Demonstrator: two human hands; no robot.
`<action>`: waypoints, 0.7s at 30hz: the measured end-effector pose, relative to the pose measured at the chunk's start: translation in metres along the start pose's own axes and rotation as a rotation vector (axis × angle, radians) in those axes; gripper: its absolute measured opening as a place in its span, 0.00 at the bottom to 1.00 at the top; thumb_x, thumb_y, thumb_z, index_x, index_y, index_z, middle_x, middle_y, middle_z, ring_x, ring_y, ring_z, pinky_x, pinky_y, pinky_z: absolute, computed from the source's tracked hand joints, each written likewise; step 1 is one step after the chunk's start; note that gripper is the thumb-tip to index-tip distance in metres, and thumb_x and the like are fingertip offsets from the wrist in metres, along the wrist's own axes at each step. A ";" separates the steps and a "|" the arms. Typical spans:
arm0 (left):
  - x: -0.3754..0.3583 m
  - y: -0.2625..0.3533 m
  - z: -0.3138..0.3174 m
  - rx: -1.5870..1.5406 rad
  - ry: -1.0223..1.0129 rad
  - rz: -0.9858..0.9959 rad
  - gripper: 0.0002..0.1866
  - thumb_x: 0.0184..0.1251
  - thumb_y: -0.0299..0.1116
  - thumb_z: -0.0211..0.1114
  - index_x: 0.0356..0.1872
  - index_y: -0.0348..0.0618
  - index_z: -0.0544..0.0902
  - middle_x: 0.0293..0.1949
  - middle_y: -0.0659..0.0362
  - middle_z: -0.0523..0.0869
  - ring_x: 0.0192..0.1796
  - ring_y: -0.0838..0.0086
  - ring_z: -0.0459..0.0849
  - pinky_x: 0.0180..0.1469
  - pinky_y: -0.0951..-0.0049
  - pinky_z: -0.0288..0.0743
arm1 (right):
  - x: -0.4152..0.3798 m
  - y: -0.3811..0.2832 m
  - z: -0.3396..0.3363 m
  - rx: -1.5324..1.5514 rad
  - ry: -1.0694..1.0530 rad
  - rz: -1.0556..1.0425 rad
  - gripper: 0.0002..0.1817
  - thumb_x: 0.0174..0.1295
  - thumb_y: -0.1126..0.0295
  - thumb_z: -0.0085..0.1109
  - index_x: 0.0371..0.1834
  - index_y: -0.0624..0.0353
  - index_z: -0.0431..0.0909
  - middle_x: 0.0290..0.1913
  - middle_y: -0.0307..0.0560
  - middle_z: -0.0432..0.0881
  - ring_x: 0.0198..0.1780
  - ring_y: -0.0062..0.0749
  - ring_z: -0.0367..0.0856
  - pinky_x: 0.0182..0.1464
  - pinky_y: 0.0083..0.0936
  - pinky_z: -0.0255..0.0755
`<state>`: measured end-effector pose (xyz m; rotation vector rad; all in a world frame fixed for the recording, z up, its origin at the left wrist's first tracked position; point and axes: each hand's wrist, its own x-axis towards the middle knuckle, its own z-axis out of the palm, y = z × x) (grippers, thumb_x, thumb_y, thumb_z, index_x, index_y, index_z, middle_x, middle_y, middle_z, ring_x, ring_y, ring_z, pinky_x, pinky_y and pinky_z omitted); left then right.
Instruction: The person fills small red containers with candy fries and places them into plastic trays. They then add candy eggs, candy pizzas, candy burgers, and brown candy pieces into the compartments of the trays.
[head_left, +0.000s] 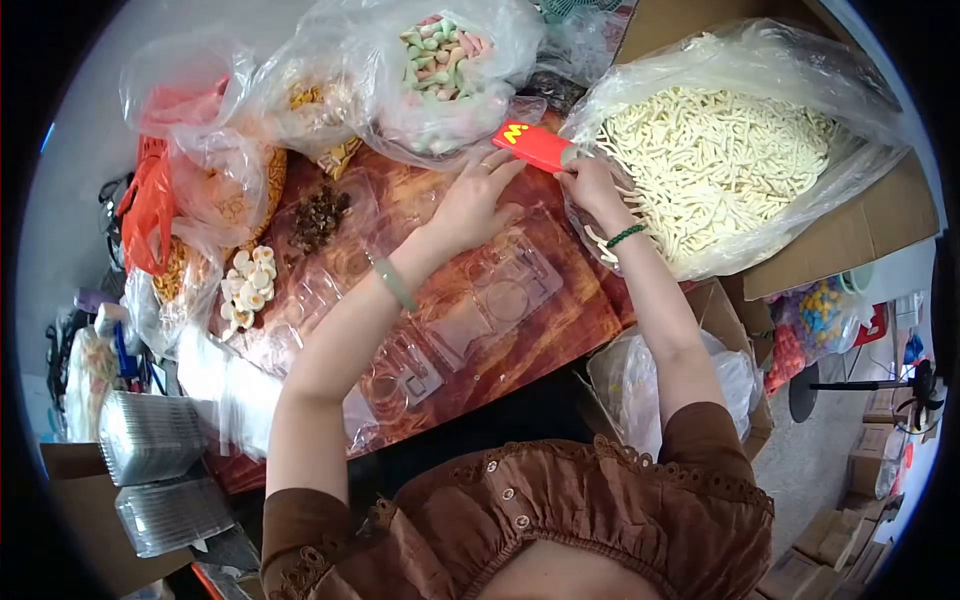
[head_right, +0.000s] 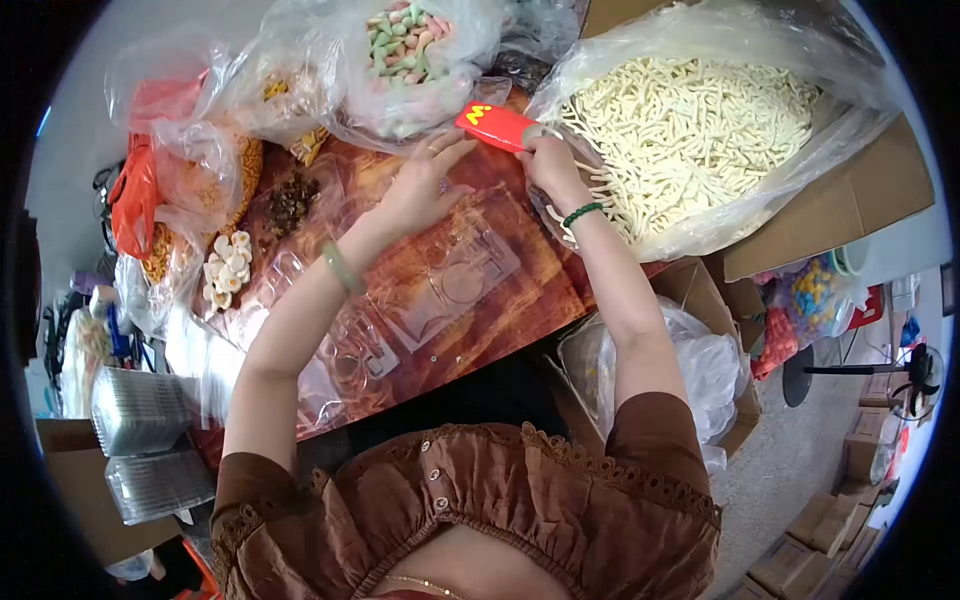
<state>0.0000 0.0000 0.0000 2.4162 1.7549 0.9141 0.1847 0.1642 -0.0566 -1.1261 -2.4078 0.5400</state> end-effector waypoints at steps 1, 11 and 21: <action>0.010 -0.008 0.004 0.003 -0.016 -0.015 0.42 0.43 0.33 0.74 0.64 0.41 0.65 0.66 0.45 0.65 0.68 0.47 0.61 0.67 0.52 0.60 | -0.002 -0.009 0.008 0.030 0.051 -0.039 0.10 0.54 0.64 0.64 0.30 0.60 0.82 0.30 0.59 0.81 0.36 0.54 0.80 0.38 0.42 0.72; 0.130 -0.048 0.058 -0.049 -0.312 -0.018 0.52 0.31 0.46 0.80 0.64 0.46 0.65 0.57 0.43 0.75 0.61 0.46 0.70 0.63 0.57 0.65 | -0.011 -0.008 -0.034 0.100 0.114 -0.323 0.07 0.56 0.68 0.59 0.27 0.61 0.77 0.30 0.53 0.77 0.37 0.48 0.77 0.42 0.37 0.70; 0.114 -0.050 0.048 0.098 -0.255 -0.141 0.54 0.34 0.48 0.78 0.68 0.46 0.61 0.59 0.39 0.71 0.64 0.47 0.68 0.62 0.59 0.67 | -0.009 0.003 -0.042 0.128 0.155 -0.308 0.05 0.57 0.73 0.57 0.29 0.65 0.77 0.32 0.54 0.77 0.36 0.49 0.76 0.39 0.36 0.71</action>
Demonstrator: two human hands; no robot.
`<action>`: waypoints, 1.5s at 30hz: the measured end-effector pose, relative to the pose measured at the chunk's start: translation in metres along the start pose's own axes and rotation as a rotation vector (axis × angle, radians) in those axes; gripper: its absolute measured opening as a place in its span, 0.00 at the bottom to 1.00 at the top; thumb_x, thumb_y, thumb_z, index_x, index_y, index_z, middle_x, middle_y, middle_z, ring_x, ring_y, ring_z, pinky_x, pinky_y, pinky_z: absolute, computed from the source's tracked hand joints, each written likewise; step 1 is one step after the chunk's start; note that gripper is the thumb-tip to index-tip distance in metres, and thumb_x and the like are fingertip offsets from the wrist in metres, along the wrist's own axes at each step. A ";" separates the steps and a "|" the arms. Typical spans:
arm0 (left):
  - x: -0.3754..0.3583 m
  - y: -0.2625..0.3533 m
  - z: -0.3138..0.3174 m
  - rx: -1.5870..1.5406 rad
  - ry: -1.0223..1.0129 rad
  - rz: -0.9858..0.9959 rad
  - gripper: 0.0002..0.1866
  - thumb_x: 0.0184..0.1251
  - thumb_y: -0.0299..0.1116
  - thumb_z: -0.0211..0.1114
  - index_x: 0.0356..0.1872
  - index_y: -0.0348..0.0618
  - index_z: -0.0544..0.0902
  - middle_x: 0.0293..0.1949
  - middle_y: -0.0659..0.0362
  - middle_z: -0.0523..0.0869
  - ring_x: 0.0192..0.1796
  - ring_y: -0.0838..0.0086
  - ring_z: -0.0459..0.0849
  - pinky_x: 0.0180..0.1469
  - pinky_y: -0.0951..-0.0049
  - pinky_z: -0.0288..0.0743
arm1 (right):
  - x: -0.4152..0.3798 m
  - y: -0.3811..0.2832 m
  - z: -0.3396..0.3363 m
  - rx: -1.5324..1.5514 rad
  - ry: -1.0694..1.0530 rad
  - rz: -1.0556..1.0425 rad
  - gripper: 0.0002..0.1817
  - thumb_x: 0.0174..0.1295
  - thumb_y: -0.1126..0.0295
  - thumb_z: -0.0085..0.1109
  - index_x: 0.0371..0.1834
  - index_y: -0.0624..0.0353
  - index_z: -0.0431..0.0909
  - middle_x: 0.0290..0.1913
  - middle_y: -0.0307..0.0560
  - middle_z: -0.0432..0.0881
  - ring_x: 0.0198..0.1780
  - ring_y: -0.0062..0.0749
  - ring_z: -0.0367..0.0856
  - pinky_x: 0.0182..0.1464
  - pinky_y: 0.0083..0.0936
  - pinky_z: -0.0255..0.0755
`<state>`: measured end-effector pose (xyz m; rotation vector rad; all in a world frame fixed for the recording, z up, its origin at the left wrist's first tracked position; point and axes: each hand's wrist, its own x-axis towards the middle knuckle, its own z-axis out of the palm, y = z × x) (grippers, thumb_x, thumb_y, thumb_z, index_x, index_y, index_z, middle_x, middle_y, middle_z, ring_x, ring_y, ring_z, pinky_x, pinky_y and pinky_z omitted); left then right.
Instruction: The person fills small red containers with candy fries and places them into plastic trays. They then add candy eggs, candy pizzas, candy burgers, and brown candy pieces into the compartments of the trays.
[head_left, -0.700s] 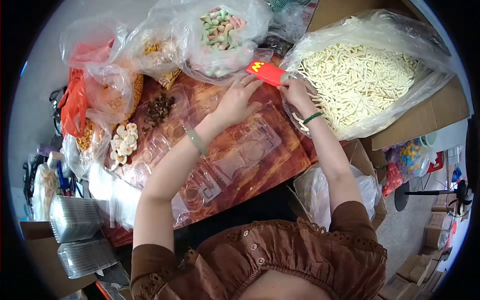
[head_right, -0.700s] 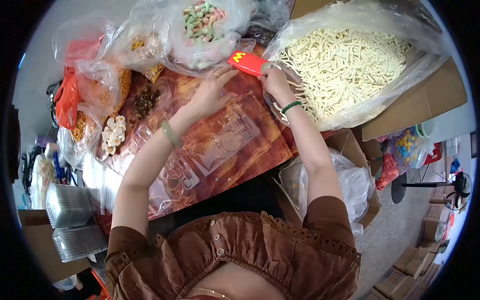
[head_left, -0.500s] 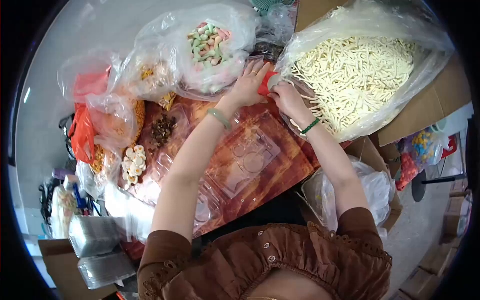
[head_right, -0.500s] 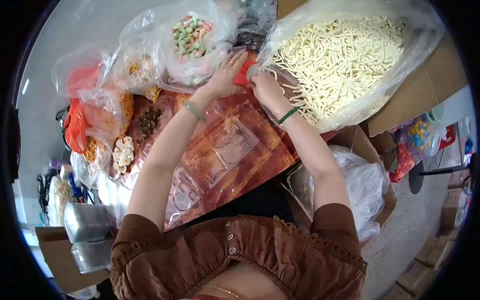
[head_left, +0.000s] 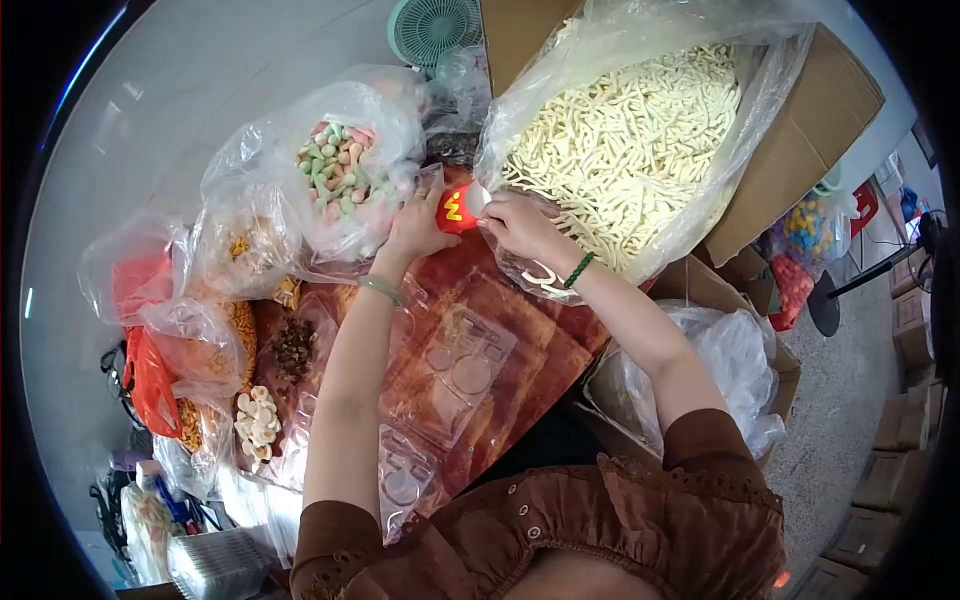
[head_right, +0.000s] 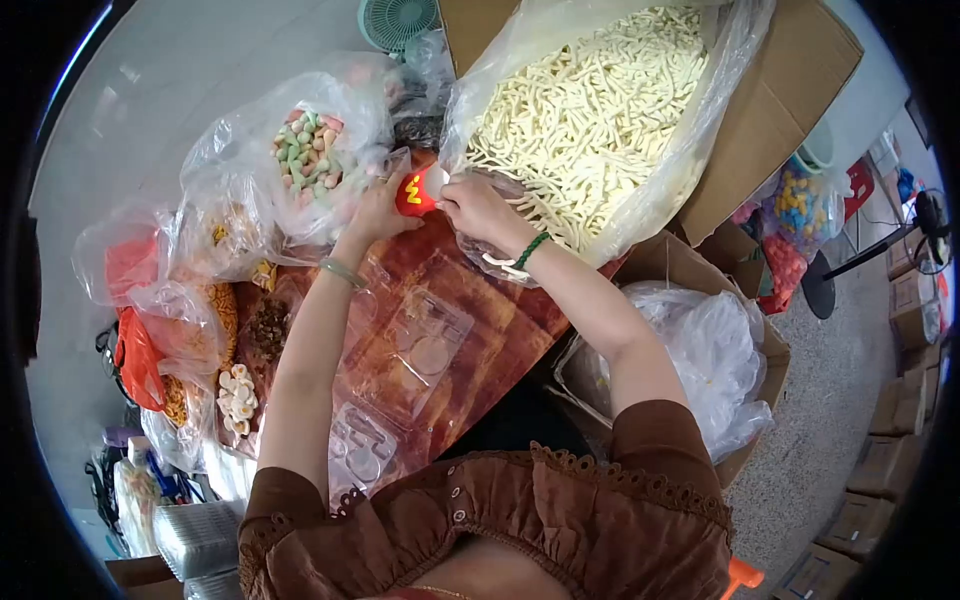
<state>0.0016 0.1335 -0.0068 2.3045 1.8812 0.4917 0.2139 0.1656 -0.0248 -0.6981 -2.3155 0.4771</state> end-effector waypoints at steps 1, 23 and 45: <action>0.000 -0.005 0.004 -0.010 0.001 0.000 0.54 0.34 0.48 0.78 0.68 0.46 0.61 0.59 0.39 0.71 0.64 0.47 0.68 0.62 0.59 0.67 | -0.001 -0.001 -0.002 0.009 0.009 -0.026 0.06 0.57 0.72 0.57 0.30 0.64 0.77 0.33 0.53 0.76 0.37 0.48 0.76 0.39 0.37 0.71; -0.072 0.067 0.015 -2.069 -0.058 -0.525 0.18 0.67 0.32 0.61 0.56 0.41 0.72 0.50 0.56 0.81 0.50 0.67 0.82 0.50 0.65 0.81 | -0.064 -0.024 -0.066 -0.275 -0.453 0.454 0.24 0.47 0.60 0.67 0.44 0.65 0.77 0.38 0.61 0.81 0.41 0.52 0.80 0.45 0.38 0.74; -0.103 0.102 0.011 -1.989 -0.134 -0.501 0.15 0.66 0.26 0.60 0.53 0.36 0.74 0.48 0.54 0.82 0.48 0.67 0.83 0.51 0.64 0.80 | 0.031 0.018 -0.091 -0.535 -0.536 0.535 0.29 0.37 0.53 0.73 0.34 0.69 0.80 0.35 0.58 0.83 0.39 0.46 0.83 0.43 0.32 0.76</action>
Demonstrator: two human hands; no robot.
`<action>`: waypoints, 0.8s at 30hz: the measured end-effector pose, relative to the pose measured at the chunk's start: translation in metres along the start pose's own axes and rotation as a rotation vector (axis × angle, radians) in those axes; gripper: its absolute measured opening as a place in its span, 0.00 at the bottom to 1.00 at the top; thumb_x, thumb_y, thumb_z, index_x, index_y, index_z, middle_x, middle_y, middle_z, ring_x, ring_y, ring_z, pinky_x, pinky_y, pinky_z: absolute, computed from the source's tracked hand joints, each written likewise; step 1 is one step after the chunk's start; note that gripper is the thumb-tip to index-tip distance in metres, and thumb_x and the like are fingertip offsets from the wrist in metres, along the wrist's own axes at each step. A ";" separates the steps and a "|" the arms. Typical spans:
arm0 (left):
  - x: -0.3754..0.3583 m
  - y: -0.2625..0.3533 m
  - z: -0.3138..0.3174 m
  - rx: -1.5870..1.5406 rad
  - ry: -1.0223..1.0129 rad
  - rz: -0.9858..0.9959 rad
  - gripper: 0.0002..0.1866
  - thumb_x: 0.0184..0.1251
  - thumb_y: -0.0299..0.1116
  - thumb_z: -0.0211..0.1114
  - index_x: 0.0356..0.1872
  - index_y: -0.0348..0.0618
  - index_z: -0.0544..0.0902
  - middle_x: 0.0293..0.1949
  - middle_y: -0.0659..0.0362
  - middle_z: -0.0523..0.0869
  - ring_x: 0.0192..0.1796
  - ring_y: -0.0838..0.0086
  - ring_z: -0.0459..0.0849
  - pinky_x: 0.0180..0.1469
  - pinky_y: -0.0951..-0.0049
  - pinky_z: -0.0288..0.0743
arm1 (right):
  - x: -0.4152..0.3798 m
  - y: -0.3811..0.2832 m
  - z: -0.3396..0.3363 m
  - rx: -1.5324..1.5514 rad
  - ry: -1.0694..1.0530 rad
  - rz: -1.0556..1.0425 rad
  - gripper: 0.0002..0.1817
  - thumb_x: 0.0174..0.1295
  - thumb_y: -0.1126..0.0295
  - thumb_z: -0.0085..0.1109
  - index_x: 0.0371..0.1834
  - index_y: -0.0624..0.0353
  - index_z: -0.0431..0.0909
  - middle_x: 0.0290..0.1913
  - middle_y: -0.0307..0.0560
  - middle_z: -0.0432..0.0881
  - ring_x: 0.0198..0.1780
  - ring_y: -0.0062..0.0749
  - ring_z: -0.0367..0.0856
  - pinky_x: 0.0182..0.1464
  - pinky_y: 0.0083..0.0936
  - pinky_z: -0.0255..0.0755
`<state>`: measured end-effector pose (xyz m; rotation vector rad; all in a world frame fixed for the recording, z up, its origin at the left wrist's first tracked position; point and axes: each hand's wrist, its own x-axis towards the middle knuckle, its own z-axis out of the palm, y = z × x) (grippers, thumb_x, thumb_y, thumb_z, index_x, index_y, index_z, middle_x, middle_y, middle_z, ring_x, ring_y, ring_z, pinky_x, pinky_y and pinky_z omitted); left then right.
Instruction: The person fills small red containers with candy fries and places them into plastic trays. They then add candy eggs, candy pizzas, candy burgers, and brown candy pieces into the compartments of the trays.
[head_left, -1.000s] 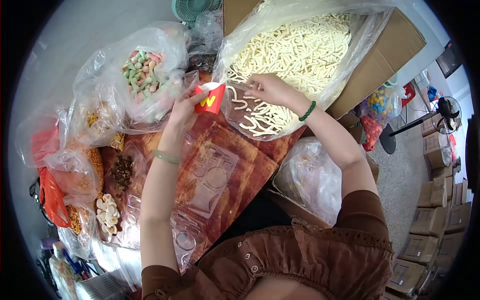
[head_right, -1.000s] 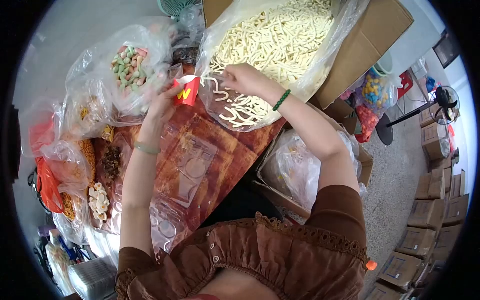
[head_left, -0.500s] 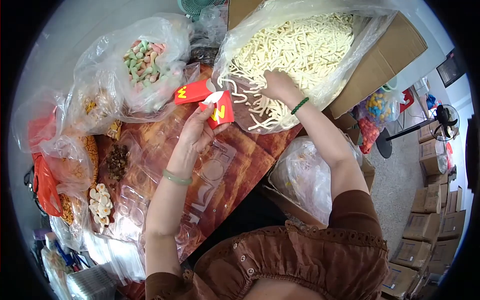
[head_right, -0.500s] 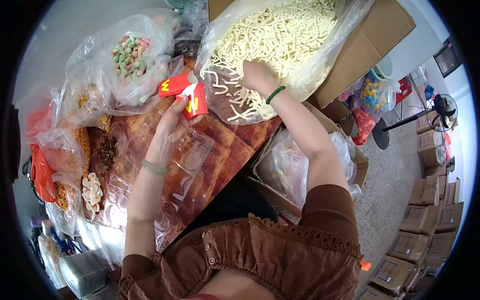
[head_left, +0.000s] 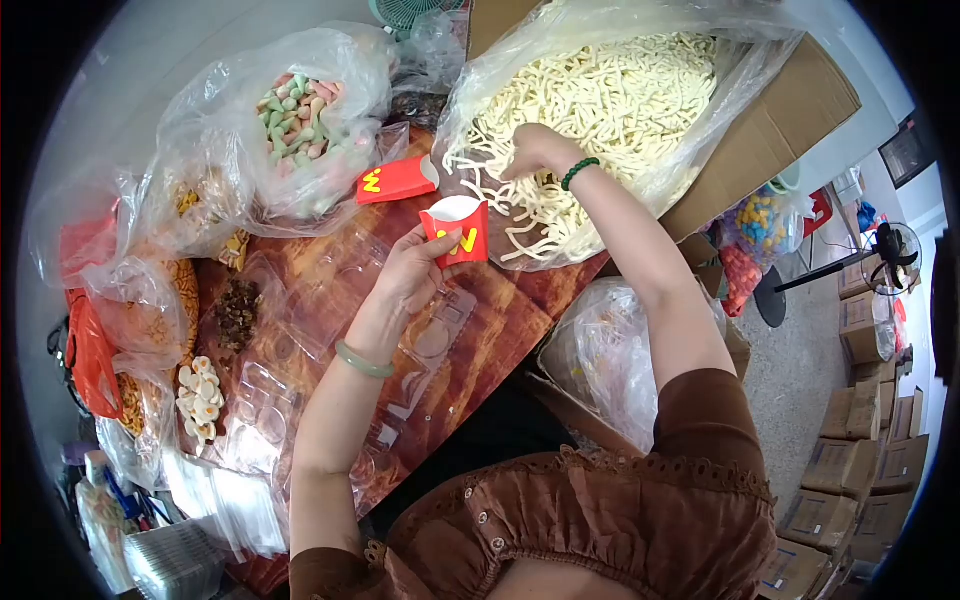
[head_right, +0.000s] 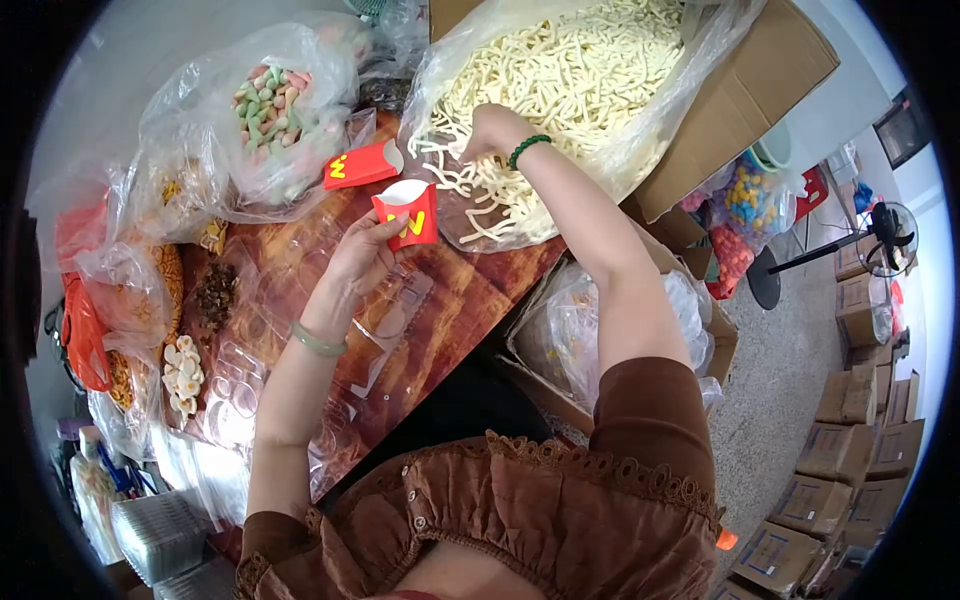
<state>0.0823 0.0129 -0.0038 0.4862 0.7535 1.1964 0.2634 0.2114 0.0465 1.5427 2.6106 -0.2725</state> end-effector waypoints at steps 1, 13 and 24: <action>-0.002 0.000 0.002 0.027 0.004 0.004 0.15 0.66 0.25 0.60 0.52 0.36 0.74 0.48 0.54 0.82 0.48 0.67 0.83 0.51 0.64 0.80 | -0.004 -0.003 -0.002 -0.028 0.047 -0.002 0.30 0.37 0.50 0.74 0.34 0.67 0.82 0.37 0.58 0.84 0.40 0.47 0.83 0.45 0.33 0.76; 0.023 -0.017 0.005 0.085 0.031 -0.073 0.16 0.64 0.24 0.62 0.53 0.37 0.74 0.47 0.55 0.82 0.48 0.69 0.83 0.51 0.68 0.79 | 0.018 0.004 0.064 0.124 0.180 -0.106 0.38 0.37 0.46 0.72 0.45 0.68 0.78 0.44 0.63 0.81 0.49 0.52 0.79 0.52 0.36 0.72; 0.052 -0.021 0.008 0.232 -0.003 0.017 0.16 0.65 0.24 0.60 0.53 0.35 0.73 0.49 0.54 0.81 0.49 0.69 0.82 0.51 0.67 0.80 | 0.018 0.003 0.033 0.109 0.135 -0.180 0.20 0.44 0.66 0.65 0.41 0.64 0.80 0.38 0.60 0.82 0.43 0.51 0.81 0.47 0.36 0.74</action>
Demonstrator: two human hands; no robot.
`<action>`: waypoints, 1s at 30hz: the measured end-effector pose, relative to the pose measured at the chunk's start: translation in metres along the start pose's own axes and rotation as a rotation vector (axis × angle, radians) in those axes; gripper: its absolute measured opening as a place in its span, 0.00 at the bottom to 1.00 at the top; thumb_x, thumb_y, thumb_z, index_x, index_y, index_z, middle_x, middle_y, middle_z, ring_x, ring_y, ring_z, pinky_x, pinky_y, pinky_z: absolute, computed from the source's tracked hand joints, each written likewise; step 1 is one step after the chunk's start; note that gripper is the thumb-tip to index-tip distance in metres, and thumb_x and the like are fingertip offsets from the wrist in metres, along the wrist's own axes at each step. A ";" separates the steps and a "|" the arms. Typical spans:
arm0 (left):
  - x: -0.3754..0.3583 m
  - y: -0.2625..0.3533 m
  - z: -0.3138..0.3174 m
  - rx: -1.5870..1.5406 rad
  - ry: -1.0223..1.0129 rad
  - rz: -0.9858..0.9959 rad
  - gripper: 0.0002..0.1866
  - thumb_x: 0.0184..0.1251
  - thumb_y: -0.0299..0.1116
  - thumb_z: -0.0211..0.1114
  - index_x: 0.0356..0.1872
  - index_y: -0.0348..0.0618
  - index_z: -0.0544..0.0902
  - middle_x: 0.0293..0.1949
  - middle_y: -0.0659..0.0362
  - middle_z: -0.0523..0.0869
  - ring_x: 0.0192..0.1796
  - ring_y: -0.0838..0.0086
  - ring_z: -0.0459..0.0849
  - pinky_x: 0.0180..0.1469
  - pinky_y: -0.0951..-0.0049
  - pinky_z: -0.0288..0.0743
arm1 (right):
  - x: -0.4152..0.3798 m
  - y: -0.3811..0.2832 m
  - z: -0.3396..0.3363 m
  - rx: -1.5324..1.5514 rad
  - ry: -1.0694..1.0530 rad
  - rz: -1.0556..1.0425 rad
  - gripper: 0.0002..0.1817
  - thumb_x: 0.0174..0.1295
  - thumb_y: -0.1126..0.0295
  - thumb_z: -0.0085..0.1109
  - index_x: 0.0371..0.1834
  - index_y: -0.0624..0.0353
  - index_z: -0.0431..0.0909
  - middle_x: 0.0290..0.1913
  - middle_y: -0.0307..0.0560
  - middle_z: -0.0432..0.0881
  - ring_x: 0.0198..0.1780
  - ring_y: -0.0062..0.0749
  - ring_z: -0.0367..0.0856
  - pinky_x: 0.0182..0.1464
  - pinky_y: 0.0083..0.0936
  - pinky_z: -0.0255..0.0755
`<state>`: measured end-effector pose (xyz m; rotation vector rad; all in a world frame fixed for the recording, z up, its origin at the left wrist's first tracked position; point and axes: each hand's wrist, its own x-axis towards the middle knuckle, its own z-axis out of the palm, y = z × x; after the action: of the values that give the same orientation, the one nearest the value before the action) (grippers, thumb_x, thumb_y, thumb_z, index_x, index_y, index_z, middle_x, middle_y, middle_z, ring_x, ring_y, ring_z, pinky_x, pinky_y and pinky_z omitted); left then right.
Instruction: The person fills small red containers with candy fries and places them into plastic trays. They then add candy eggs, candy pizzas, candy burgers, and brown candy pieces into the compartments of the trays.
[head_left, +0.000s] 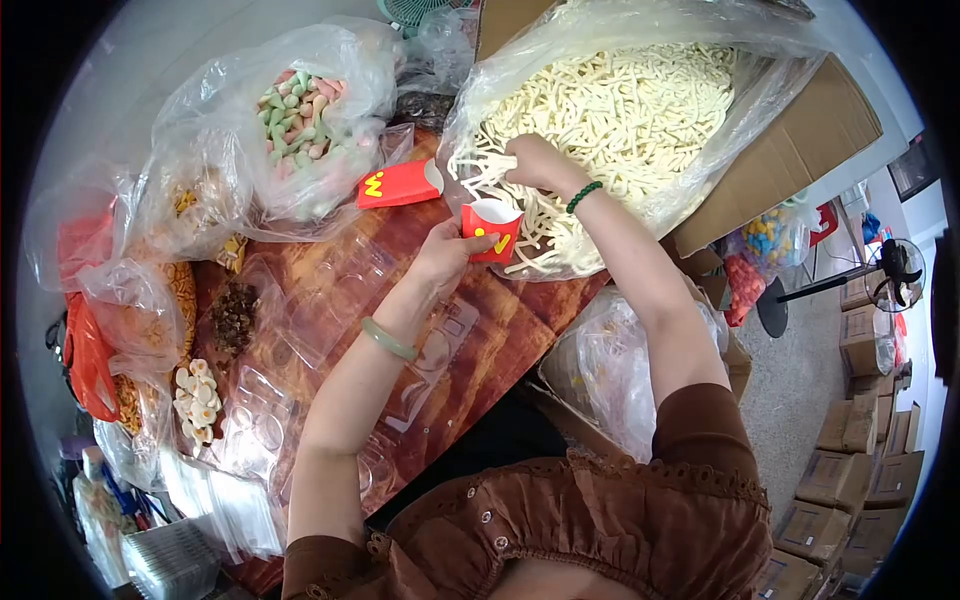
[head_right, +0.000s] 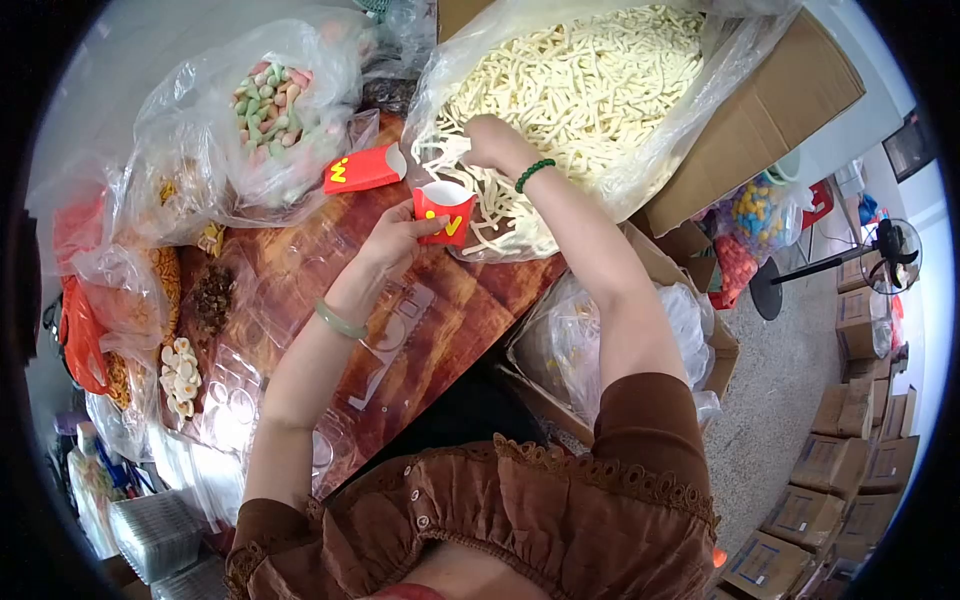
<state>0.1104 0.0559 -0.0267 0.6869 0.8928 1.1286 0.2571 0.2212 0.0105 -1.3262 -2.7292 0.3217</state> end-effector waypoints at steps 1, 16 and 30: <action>0.002 0.001 0.001 -0.002 0.001 -0.001 0.16 0.65 0.24 0.60 0.53 0.35 0.73 0.49 0.54 0.81 0.49 0.69 0.82 0.51 0.67 0.80 | -0.002 0.006 -0.002 0.020 0.168 -0.113 0.19 0.44 0.67 0.64 0.41 0.64 0.80 0.37 0.60 0.82 0.43 0.51 0.81 0.47 0.36 0.74; 0.036 0.012 0.014 0.032 0.131 0.018 0.15 0.67 0.22 0.56 0.54 0.35 0.72 0.47 0.51 0.81 0.44 0.62 0.84 0.43 0.61 0.84 | -0.044 -0.048 -0.046 0.064 -0.013 -0.463 0.10 0.51 0.74 0.59 0.38 0.63 0.76 0.38 0.56 0.78 0.42 0.50 0.78 0.46 0.42 0.73; 0.034 -0.007 0.003 0.225 0.073 0.133 0.18 0.61 0.23 0.64 0.52 0.30 0.72 0.44 0.54 0.81 0.45 0.72 0.82 0.46 0.73 0.79 | -0.034 -0.032 -0.045 0.196 -0.159 -0.255 0.11 0.51 0.71 0.65 0.37 0.61 0.80 0.32 0.52 0.82 0.35 0.43 0.81 0.38 0.33 0.73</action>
<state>0.1216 0.0865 -0.0397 0.9055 1.0592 1.1875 0.2615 0.1816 0.0615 -0.9286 -2.8606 0.6755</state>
